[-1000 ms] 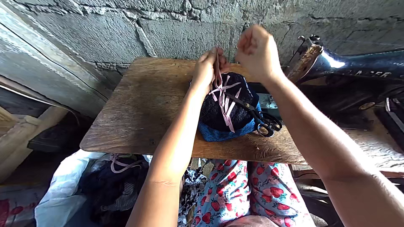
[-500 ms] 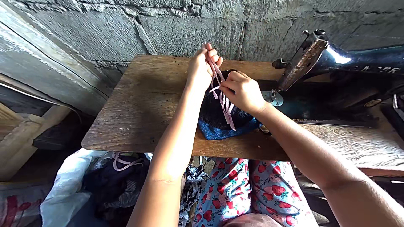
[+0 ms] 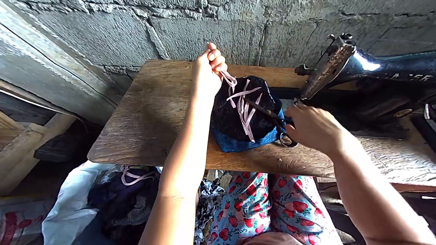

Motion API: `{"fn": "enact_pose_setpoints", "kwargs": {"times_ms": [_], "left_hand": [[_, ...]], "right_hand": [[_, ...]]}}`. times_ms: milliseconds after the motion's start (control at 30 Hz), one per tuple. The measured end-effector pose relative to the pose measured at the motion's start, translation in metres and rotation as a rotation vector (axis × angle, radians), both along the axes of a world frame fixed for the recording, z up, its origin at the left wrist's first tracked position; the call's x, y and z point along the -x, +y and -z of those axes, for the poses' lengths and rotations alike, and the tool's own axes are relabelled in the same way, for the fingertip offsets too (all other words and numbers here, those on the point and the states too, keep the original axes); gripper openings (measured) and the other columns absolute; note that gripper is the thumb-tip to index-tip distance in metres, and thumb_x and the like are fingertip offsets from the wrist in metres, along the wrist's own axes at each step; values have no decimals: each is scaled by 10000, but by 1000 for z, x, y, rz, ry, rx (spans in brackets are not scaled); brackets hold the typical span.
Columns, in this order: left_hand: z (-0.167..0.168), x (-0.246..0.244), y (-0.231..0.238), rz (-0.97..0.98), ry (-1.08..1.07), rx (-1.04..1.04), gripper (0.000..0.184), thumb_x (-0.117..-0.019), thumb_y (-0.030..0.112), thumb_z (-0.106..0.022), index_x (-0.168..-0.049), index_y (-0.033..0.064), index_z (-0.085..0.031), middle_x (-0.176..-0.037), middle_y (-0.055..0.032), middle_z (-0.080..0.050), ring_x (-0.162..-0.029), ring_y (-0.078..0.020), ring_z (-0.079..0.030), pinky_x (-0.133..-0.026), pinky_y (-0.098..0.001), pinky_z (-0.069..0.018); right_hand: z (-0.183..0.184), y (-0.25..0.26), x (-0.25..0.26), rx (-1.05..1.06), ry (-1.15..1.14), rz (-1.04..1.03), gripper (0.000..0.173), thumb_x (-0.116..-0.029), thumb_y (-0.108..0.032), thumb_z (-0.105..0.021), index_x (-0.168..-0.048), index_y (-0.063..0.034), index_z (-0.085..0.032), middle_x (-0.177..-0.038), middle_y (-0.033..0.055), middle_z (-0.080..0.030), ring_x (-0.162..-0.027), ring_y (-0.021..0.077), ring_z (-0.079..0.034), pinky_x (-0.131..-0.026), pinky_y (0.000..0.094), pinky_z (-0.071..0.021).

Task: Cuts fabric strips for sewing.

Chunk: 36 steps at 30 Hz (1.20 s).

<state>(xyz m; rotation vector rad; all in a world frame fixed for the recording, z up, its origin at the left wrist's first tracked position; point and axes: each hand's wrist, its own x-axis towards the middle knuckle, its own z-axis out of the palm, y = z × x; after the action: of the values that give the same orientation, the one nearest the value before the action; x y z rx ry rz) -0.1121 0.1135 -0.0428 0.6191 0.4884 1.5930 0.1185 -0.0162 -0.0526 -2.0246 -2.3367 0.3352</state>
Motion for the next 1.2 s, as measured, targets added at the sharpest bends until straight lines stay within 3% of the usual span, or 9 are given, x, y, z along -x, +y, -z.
{"fn": "enact_pose_setpoints", "kwargs": {"times_ms": [100,233,333,400,467,567,800,967,1200], "left_hand": [[1,1,-2,81,-76,-21,329,-1125,147,-219,-915,140,-471,-563,95,-441,-420,27,-417,-438,-100,-395],[4,0,-2,156,-128,-43,320,-1101,102,-204,-916,129,-463,-576,87,-452,-420,32,-425,-433,-88,-395],[7,3,0,242,-177,-98,334,-1100,100,-200,-906,125,-470,-574,82,-464,-423,32,-435,-436,-87,-396],[8,5,0,323,-262,-176,367,-1110,130,-183,-900,124,-485,-570,78,-480,-429,28,-445,-439,-94,-395],[7,8,1,411,-359,-287,401,-1106,151,-163,-896,114,-503,-583,64,-508,-445,14,-476,-449,-106,-415],[5,12,-3,531,-470,-433,353,-1093,129,-186,-937,91,-499,-653,24,-557,-508,-22,-544,-493,-133,-469],[2,9,-14,705,-584,-524,202,-1050,66,-321,-960,69,-501,-712,6,-589,-540,-34,-578,-523,-142,-501],[1,2,-17,779,-599,-485,223,-1063,74,-297,-964,68,-496,-730,8,-585,-546,-22,-566,-519,-129,-485],[8,-14,-22,823,-522,-474,188,-1042,68,-379,-960,89,-547,-750,24,-607,-560,-19,-573,-512,-129,-471]], "right_hand": [[17,-14,-11,74,38,32,428,-939,-181,-723,-1296,17,-594,-1126,235,-669,-1058,427,-656,-881,624,-507],[39,-14,-17,-98,211,0,258,-877,-82,-744,-1098,39,-691,-1021,213,-696,-914,388,-682,-783,599,-528],[31,-19,-25,-128,307,6,191,-898,-81,-748,-1058,11,-700,-947,171,-692,-835,321,-669,-740,545,-537],[35,-26,-32,-258,362,-33,227,-860,-159,-798,-1009,-15,-706,-818,124,-678,-697,263,-641,-624,494,-519],[53,-27,-41,-455,393,-180,422,-793,-385,-734,-1011,-26,-694,-785,72,-646,-623,162,-554,-544,375,-444],[68,-25,-45,-539,478,-347,616,-819,-566,-672,-1037,9,-694,-867,71,-644,-699,66,-509,-605,239,-419],[77,-7,-37,-497,627,-401,631,-821,-556,-740,-1071,20,-688,-903,22,-629,-740,-37,-480,-634,125,-396],[75,-2,-37,-501,685,-478,624,-843,-554,-741,-1066,25,-674,-909,14,-629,-764,-61,-496,-655,95,-410],[61,18,-31,-522,676,-592,633,-831,-558,-754,-1043,31,-658,-927,31,-621,-807,-31,-526,-692,109,-445]]}}
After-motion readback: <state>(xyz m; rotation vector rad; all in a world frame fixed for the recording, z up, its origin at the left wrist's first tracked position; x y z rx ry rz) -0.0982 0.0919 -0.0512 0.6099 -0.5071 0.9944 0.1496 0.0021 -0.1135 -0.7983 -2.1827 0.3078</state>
